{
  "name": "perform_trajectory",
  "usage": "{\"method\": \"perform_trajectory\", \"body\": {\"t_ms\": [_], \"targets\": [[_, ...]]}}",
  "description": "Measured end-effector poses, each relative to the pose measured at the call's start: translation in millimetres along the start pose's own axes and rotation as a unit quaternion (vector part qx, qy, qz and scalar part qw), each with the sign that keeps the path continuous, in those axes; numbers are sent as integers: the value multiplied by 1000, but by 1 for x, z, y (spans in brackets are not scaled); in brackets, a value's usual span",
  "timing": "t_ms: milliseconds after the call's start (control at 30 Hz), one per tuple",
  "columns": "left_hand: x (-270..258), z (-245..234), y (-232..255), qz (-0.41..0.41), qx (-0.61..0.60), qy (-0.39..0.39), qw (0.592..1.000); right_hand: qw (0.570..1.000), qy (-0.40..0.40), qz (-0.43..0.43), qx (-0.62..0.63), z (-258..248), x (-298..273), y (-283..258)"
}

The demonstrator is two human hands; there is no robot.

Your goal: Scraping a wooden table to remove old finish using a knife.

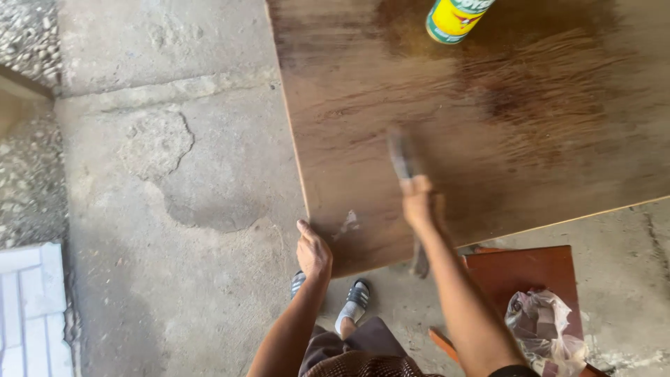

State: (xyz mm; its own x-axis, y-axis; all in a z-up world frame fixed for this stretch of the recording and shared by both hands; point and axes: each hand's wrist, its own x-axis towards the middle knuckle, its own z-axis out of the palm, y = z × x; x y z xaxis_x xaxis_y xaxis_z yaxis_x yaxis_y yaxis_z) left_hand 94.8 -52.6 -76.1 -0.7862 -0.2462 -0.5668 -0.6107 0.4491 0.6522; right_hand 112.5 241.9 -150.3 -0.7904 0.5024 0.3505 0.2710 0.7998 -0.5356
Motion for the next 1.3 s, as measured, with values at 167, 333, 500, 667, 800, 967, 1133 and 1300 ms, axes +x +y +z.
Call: {"method": "perform_trajectory", "body": {"t_ms": [167, 333, 500, 667, 800, 967, 1133, 1300], "targets": [[1, 2, 1, -3, 53, -11, 999, 950, -33, 293, -108, -94, 39, -31], [-5, -2, 6, -4, 54, 7, 999, 958, -149, 233, -75, -64, 6, -117], [1, 0, 4, -13, 50, 5, 999, 977, -146, 152, -38, -82, 24, -88], [-5, -2, 8, -20, 56, 1, 998, 945, -130, 300, -30, -95, 34, -79], [-7, -3, 10, -45, 52, 10, 998, 957, -248, 129, -76, -55, 3, -137], [-10, -5, 12, -34, 43, 9, 998, 987, -131, 97, 2, -61, 33, -45], [-9, -4, 14, -44, 52, 10, 998, 966, 55, 156, -197, -95, 76, 40], [-11, -3, 16, -47, 65, 19, 997, 963, -117, 244, -1, -87, 61, -62]]}}
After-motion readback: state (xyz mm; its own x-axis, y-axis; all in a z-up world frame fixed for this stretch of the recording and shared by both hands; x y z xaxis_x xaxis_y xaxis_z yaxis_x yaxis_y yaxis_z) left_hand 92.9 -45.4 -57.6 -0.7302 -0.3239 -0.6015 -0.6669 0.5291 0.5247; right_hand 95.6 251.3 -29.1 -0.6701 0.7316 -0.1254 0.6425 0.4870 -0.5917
